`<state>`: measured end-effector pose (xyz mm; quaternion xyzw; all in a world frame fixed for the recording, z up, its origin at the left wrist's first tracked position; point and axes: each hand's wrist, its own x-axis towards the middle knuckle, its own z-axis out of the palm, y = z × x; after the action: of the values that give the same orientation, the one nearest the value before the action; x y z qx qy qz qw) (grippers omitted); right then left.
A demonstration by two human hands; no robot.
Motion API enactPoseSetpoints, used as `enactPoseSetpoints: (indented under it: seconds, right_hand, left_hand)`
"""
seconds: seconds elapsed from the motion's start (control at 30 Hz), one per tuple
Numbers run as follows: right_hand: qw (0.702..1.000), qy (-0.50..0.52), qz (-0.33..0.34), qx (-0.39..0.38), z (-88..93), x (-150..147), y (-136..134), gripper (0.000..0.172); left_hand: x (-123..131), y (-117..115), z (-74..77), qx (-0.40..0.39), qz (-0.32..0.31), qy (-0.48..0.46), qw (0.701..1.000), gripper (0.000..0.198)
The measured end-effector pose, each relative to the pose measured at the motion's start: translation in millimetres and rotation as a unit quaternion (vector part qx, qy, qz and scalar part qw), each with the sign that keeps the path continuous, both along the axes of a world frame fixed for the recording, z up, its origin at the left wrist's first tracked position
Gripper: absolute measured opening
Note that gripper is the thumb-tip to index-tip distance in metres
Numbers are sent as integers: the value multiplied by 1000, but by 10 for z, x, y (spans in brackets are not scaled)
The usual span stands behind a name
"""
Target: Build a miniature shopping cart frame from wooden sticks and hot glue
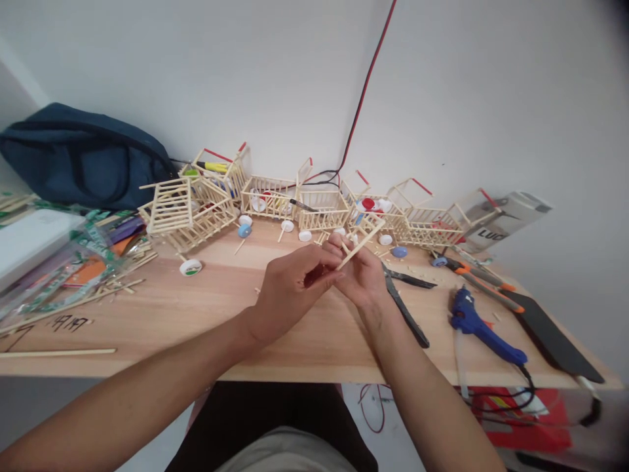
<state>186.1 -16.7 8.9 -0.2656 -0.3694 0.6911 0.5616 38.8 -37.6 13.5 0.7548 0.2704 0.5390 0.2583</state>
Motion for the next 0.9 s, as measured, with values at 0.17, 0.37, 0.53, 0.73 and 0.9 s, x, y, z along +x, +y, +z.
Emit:
enactPoseSetpoints:
  seconds: [0.17,0.37,0.53,0.73,0.9]
  right_hand:
    - [999,-28,-23,38,-16,-1,5,19]
    - [988,-29,-137,72,-81,1,53,14]
    - [977,-63,-176,98,-115,-7,68,14]
    - [953,-150,-241,104,-132,-27,50,17]
    - [931,-218,-268,116,-128,-42,33,20]
  left_hand:
    - [3,-5,14,33,30,8,999,9]
    - [-23,61,80,-35,85,-11,996,20]
    - [-39,158,89,-163,95,-63,980,20]
    - [-29,234,26,-214,51,-125,967,21]
    - [-10,286,-23,-281,13,-176,943,23]
